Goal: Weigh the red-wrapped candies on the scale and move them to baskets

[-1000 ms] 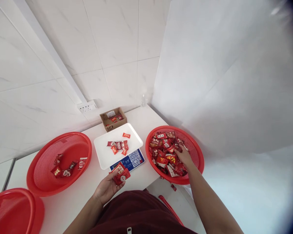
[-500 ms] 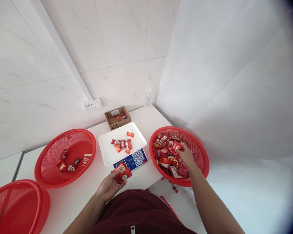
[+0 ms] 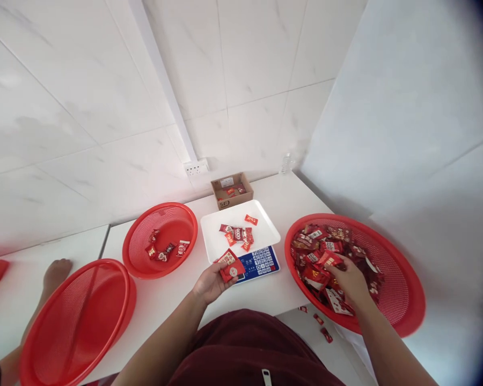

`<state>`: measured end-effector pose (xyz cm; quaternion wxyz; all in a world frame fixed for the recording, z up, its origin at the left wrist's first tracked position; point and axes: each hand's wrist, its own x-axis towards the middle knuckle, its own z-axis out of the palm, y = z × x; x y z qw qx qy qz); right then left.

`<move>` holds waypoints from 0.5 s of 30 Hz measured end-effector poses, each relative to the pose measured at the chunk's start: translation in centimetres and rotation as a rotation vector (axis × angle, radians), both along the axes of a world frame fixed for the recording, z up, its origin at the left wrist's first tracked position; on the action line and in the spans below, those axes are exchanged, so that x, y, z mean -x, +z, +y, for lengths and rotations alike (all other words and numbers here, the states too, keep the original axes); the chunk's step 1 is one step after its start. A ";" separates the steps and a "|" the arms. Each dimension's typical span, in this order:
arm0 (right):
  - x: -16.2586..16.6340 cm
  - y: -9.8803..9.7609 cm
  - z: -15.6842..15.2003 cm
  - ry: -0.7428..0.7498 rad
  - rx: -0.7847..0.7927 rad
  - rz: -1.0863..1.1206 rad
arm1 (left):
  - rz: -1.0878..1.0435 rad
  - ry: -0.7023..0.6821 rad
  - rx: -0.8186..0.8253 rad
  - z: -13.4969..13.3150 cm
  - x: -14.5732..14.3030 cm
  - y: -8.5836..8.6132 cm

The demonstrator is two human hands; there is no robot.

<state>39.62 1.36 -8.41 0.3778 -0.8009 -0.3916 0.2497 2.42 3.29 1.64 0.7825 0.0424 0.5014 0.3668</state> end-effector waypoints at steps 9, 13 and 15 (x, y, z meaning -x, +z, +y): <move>3.9 -0.8 -3.7 0.071 -0.002 -0.205 | 0.056 -0.040 -0.053 2.3 0.3 -0.8; 5.1 -1.2 -4.6 0.175 -0.071 -0.354 | 0.166 -0.066 -0.031 3.6 -0.5 -1.0; 5.5 -1.2 -4.8 0.194 -0.069 -0.371 | 0.187 -0.068 -0.056 5.1 -1.2 -0.5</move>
